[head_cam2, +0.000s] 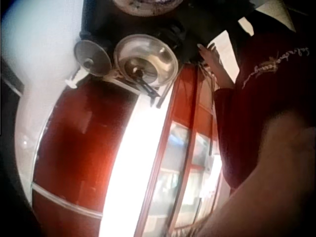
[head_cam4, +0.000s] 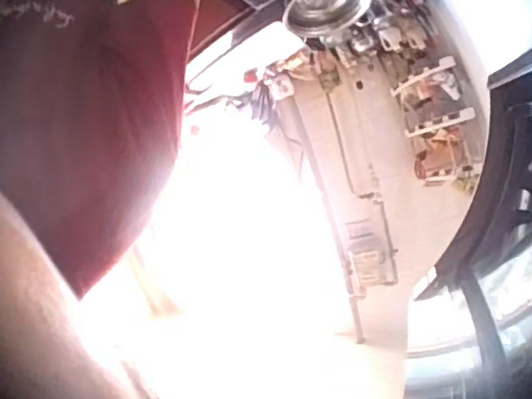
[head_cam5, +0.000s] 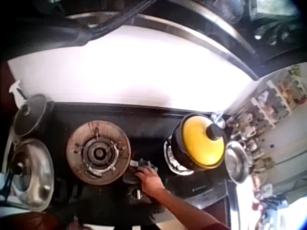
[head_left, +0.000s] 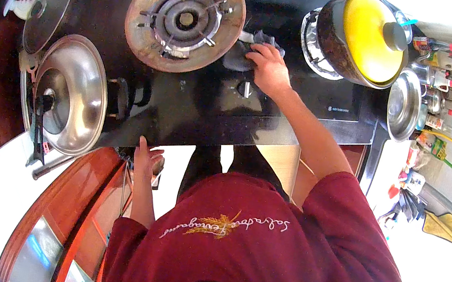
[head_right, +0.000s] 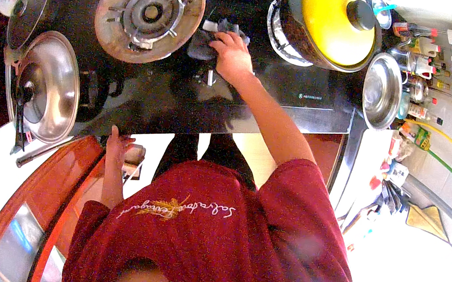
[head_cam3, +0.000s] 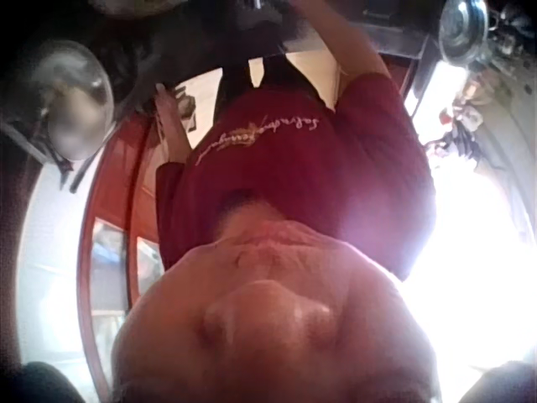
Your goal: The person wipes the surface of a black stovetop using a grey cloth, cleaning around the burners and knobs.
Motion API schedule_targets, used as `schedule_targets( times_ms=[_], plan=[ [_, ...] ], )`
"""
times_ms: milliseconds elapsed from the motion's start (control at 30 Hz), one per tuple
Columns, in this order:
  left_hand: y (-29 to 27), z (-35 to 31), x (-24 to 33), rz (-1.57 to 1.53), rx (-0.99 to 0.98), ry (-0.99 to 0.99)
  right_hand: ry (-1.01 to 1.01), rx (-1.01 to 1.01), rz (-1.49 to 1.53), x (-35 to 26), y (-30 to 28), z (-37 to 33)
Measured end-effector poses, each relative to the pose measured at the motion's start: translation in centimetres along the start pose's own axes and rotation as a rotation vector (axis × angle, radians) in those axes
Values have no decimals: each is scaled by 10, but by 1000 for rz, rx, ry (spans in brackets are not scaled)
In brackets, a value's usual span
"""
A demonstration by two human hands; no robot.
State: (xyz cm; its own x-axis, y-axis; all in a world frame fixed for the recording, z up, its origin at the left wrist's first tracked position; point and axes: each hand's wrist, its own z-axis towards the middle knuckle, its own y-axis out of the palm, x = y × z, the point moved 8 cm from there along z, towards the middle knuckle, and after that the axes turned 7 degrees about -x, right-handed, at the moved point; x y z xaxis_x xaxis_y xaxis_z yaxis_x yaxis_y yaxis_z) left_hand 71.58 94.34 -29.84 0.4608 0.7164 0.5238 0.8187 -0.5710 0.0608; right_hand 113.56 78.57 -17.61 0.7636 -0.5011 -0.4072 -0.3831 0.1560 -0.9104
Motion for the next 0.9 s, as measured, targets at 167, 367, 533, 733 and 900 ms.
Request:
schedule_targets(
  times_ms=[167, 367, 533, 733, 900],
  plan=[
    [5, -5, 4, 3, 15, -5, 339, 299, 19, 53, -33, 19],
    [4, -6, 1, 27, 49, -37, 314, 262, -169, 66, -17, 107],
    [18, -17, 19, 50, 63, 28, 37, 430, -40, 76, -22, 183],
    [5, -7, 3, 8, 73, 23, -137, 236, 469, 11, -27, 103],
    [8, -12, 7, -32, 37, 8, 63, 374, 160, 37, -29, 58]
  ],
)
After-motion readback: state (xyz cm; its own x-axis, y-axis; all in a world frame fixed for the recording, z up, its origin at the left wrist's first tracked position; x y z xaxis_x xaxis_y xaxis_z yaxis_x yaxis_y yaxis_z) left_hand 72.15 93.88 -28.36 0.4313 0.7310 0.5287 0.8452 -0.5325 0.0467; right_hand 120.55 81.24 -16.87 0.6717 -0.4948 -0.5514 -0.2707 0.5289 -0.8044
